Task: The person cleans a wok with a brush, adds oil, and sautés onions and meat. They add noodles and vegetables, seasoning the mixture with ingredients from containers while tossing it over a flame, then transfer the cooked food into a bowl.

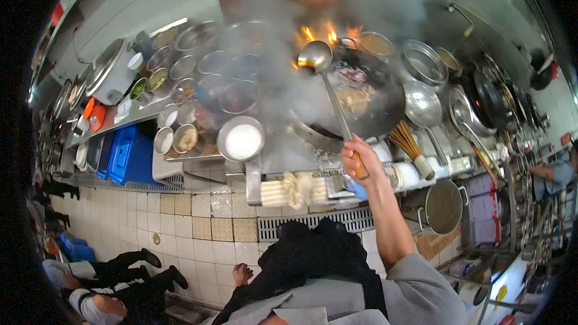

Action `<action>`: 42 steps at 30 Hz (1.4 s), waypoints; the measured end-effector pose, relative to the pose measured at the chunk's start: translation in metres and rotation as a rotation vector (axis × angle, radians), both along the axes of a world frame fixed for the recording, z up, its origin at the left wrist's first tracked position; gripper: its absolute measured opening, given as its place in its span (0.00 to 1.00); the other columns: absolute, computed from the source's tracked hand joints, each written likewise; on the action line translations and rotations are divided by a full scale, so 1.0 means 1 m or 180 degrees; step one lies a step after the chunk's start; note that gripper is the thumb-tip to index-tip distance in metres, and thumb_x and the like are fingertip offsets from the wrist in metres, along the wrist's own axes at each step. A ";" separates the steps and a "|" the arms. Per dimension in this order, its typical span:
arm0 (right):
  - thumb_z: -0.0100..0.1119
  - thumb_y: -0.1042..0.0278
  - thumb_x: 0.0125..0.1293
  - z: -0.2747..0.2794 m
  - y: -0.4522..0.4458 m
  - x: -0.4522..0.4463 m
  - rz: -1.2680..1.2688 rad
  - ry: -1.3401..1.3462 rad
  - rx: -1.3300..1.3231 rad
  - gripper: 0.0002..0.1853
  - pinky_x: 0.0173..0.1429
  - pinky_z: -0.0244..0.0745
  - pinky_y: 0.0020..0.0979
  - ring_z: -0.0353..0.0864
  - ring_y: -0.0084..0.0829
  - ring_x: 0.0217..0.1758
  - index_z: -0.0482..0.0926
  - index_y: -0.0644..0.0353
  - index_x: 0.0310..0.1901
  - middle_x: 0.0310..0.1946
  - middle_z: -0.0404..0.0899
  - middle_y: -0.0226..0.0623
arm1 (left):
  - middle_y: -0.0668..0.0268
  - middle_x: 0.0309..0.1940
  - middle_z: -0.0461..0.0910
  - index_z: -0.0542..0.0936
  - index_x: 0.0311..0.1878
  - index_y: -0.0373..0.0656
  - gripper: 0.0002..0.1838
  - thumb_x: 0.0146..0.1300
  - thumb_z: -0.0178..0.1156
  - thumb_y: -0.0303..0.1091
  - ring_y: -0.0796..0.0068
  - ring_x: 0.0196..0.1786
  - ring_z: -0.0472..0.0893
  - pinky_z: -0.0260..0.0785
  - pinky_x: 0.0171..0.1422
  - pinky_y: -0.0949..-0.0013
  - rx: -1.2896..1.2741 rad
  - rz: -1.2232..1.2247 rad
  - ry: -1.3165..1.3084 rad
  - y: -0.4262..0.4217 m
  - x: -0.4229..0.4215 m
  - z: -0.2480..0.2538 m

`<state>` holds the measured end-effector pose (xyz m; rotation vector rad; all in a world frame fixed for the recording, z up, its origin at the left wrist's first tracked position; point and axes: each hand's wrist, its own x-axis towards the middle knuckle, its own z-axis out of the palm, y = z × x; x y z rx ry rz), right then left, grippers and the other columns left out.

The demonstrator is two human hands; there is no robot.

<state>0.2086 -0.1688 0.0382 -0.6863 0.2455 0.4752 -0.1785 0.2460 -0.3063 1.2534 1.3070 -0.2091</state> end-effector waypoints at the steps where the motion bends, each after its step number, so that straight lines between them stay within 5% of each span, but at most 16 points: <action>1: 0.53 0.74 0.66 -0.003 -0.020 -0.001 -0.0148 0.0094 -0.0311 0.13 0.11 0.59 0.26 0.65 0.20 0.13 0.63 0.54 0.50 0.23 0.69 0.31 | 0.59 0.26 0.77 0.75 0.49 0.34 0.14 0.63 0.55 0.29 0.65 0.24 0.80 0.77 0.26 0.62 -0.0103 -0.0082 -0.0015 -0.007 -0.007 -0.003; 3: 0.54 0.76 0.64 0.020 -0.049 -0.004 -0.0047 -0.0105 -0.1341 0.12 0.12 0.59 0.25 0.66 0.20 0.12 0.66 0.55 0.48 0.22 0.70 0.31 | 0.60 0.27 0.77 0.75 0.50 0.36 0.14 0.61 0.56 0.30 0.65 0.25 0.81 0.77 0.25 0.62 -0.0287 -0.0195 -0.0087 -0.018 -0.013 -0.031; 5: 0.54 0.78 0.61 0.026 -0.085 0.004 0.0197 -0.0312 -0.2286 0.11 0.13 0.60 0.26 0.67 0.20 0.12 0.70 0.57 0.45 0.21 0.70 0.30 | 0.59 0.23 0.76 0.77 0.46 0.34 0.13 0.60 0.57 0.31 0.64 0.22 0.81 0.76 0.23 0.62 0.0570 -0.1509 -0.0747 -0.038 -0.037 -0.060; 10: 0.56 0.76 0.56 -0.047 -0.130 0.018 -0.0016 -0.1203 -0.3083 0.15 0.16 0.65 0.27 0.70 0.22 0.13 0.74 0.61 0.47 0.19 0.68 0.28 | 0.59 0.20 0.76 0.78 0.46 0.34 0.14 0.59 0.57 0.30 0.63 0.21 0.81 0.76 0.22 0.62 0.1065 -0.2790 -0.1268 -0.095 -0.066 -0.057; 13: 0.56 0.76 0.57 -0.022 -0.153 -0.010 0.0458 -0.1051 -0.2617 0.19 0.15 0.62 0.25 0.67 0.21 0.11 0.73 0.63 0.52 0.18 0.69 0.29 | 0.59 0.24 0.78 0.76 0.50 0.34 0.17 0.57 0.59 0.30 0.64 0.23 0.82 0.76 0.23 0.63 0.0380 -0.1424 0.0278 -0.160 -0.039 0.016; 18: 0.58 0.75 0.61 -0.016 -0.210 -0.025 0.0906 -0.0385 -0.1772 0.22 0.15 0.61 0.21 0.65 0.18 0.12 0.71 0.64 0.58 0.19 0.70 0.28 | 0.59 0.28 0.80 0.74 0.53 0.36 0.20 0.58 0.61 0.31 0.67 0.26 0.82 0.76 0.25 0.65 0.0243 -0.0413 0.0322 -0.202 -0.070 0.004; 20: 0.55 0.75 0.62 0.022 -0.198 -0.037 0.1029 -0.1237 -0.2705 0.27 0.29 0.75 0.26 0.79 0.26 0.26 0.67 0.66 0.64 0.32 0.82 0.40 | 0.57 0.31 0.82 0.77 0.51 0.37 0.19 0.58 0.62 0.34 0.70 0.26 0.82 0.76 0.28 0.65 0.0539 -0.0562 0.0650 -0.231 -0.063 0.039; 22: 0.53 0.75 0.63 0.024 -0.180 -0.056 0.0922 -0.1773 -0.2372 0.31 0.40 0.80 0.30 0.84 0.31 0.37 0.61 0.67 0.69 0.40 0.84 0.44 | 0.55 0.34 0.83 0.79 0.50 0.39 0.20 0.55 0.64 0.38 0.69 0.27 0.82 0.77 0.32 0.63 0.0692 -0.0994 0.0796 -0.243 -0.078 0.037; 24: 0.49 0.81 0.61 -0.020 -0.218 -0.059 0.0885 -0.1652 -0.2913 0.34 0.19 0.61 0.21 0.66 0.16 0.18 0.58 0.62 0.72 0.23 0.71 0.26 | 0.51 0.42 0.83 0.80 0.50 0.42 0.23 0.52 0.63 0.45 0.52 0.46 0.83 0.75 0.49 0.55 0.1461 -0.1449 0.1035 -0.252 -0.097 0.037; 26: 0.52 0.80 0.62 -0.088 -0.242 -0.048 0.0409 -0.1844 -0.2798 0.34 0.18 0.56 0.21 0.62 0.15 0.17 0.59 0.62 0.71 0.21 0.65 0.25 | 0.51 0.46 0.82 0.80 0.50 0.43 0.22 0.53 0.63 0.42 0.51 0.52 0.80 0.73 0.54 0.54 0.1324 -0.0822 0.0870 -0.255 -0.092 0.070; 27: 0.55 0.77 0.62 -0.085 -0.230 -0.064 0.0377 -0.1999 -0.3603 0.34 0.16 0.55 0.23 0.61 0.17 0.15 0.59 0.63 0.71 0.22 0.67 0.27 | 0.52 0.46 0.82 0.80 0.49 0.43 0.21 0.53 0.63 0.41 0.50 0.52 0.80 0.73 0.53 0.54 0.1508 -0.0708 0.0760 -0.253 -0.095 0.067; 28: 0.57 0.77 0.61 -0.136 -0.248 -0.041 0.0730 -0.2275 -0.4423 0.32 0.26 0.69 0.25 0.73 0.22 0.24 0.62 0.64 0.68 0.31 0.75 0.32 | 0.52 0.46 0.82 0.79 0.49 0.42 0.20 0.54 0.63 0.41 0.50 0.51 0.80 0.73 0.53 0.54 0.1694 -0.0665 0.0648 -0.250 -0.098 0.061; 29: 0.57 0.77 0.61 -0.157 -0.248 -0.041 0.0882 -0.2390 -0.4833 0.32 0.27 0.69 0.25 0.73 0.23 0.25 0.62 0.64 0.68 0.32 0.75 0.32 | 0.51 0.45 0.82 0.79 0.49 0.42 0.19 0.55 0.62 0.40 0.50 0.51 0.80 0.73 0.53 0.54 0.1879 -0.0386 0.0488 -0.257 -0.101 0.068; 35: 0.57 0.78 0.61 -0.172 -0.151 -0.093 0.1404 -0.2845 -0.4545 0.31 0.31 0.69 0.25 0.73 0.23 0.28 0.63 0.64 0.68 0.34 0.75 0.33 | 0.55 0.33 0.83 0.78 0.48 0.41 0.16 0.58 0.63 0.38 0.61 0.38 0.83 0.75 0.44 0.60 0.2021 0.1497 -0.0129 -0.256 -0.187 0.118; 37: 0.57 0.78 0.61 -0.174 -0.124 -0.109 0.1563 -0.2978 -0.4533 0.31 0.32 0.70 0.26 0.73 0.23 0.30 0.63 0.64 0.67 0.35 0.75 0.33 | 0.61 0.27 0.82 0.78 0.47 0.41 0.14 0.58 0.63 0.35 0.70 0.28 0.81 0.74 0.35 0.65 0.2273 0.2403 -0.0234 -0.243 -0.263 0.103; 42: 0.57 0.78 0.61 -0.172 -0.061 -0.152 0.1851 -0.3309 -0.4563 0.30 0.35 0.70 0.26 0.73 0.24 0.33 0.64 0.63 0.67 0.37 0.75 0.33 | 0.67 0.20 0.75 0.76 0.38 0.43 0.08 0.67 0.56 0.38 0.80 0.18 0.71 0.63 0.20 0.75 0.3071 0.5592 -0.0970 -0.226 -0.471 0.236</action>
